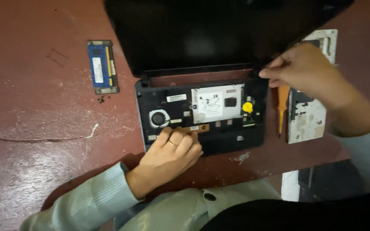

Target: Unscrewing internal components and adjusting parts during a laptop repair.

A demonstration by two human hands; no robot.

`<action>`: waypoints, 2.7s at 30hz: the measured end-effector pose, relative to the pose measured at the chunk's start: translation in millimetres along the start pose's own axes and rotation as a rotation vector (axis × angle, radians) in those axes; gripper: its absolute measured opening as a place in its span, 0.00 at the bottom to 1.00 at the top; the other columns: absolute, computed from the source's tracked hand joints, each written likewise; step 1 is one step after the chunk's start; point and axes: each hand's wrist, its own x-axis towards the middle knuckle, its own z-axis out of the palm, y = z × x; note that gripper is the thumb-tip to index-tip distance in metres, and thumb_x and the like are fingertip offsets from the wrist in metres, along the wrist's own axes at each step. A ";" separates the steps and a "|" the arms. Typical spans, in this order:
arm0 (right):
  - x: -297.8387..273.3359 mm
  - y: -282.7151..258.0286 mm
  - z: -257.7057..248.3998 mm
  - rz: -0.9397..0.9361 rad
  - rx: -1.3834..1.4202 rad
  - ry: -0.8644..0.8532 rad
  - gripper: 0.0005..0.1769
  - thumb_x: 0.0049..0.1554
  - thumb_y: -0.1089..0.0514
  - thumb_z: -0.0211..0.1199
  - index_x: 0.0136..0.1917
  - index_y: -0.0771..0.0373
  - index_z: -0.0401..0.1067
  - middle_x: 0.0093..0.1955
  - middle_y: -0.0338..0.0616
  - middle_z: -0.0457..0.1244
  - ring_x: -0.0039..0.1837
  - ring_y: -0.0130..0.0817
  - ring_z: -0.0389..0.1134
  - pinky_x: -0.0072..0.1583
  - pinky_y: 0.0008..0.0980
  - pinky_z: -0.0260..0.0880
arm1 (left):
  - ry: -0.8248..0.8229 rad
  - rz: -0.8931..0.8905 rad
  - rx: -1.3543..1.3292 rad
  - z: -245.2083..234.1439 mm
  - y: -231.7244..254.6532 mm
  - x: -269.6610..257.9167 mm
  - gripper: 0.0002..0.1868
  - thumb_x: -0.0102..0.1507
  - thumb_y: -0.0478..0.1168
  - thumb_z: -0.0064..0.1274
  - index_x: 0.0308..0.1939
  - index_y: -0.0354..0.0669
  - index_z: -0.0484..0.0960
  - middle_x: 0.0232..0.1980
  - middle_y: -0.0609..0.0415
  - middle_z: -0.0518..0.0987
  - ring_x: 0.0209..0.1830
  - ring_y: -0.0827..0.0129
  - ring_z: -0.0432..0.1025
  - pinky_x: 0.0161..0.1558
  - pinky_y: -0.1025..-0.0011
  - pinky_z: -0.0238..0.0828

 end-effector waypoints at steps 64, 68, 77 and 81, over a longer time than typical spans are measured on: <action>31.8 43.2 -7.5 -0.079 0.302 -0.307 0.27 0.59 0.54 0.69 0.49 0.88 0.72 0.41 0.84 0.66 0.42 0.67 0.74 0.46 0.55 0.77 | -0.397 0.265 -0.342 31.2 32.9 59.3 0.31 0.69 0.50 0.53 0.76 0.55 0.66 0.81 0.51 0.62 0.84 0.54 0.48 0.81 0.55 0.39; 27.1 39.3 -0.2 -0.055 0.325 -0.336 0.30 0.56 0.54 0.72 0.53 0.88 0.69 0.40 0.81 0.67 0.44 0.65 0.74 0.50 0.52 0.77 | -0.541 0.281 -0.356 28.5 35.6 59.5 0.32 0.70 0.47 0.50 0.78 0.55 0.62 0.83 0.50 0.56 0.85 0.52 0.43 0.81 0.54 0.34; 43.0 34.4 -2.2 0.013 0.360 -0.382 0.33 0.52 0.59 0.75 0.59 0.87 0.65 0.41 0.71 0.61 0.45 0.72 0.73 0.50 0.54 0.76 | -0.434 0.299 -0.307 44.1 37.2 53.8 0.30 0.70 0.51 0.51 0.77 0.58 0.65 0.83 0.52 0.57 0.85 0.50 0.43 0.82 0.54 0.35; 31.3 36.8 -0.1 -0.100 0.351 -0.325 0.34 0.54 0.58 0.74 0.63 0.85 0.65 0.42 0.68 0.61 0.43 0.69 0.74 0.47 0.52 0.78 | -0.347 0.280 -0.309 48.7 37.7 51.3 0.32 0.69 0.51 0.53 0.76 0.57 0.66 0.82 0.51 0.60 0.84 0.49 0.46 0.81 0.54 0.39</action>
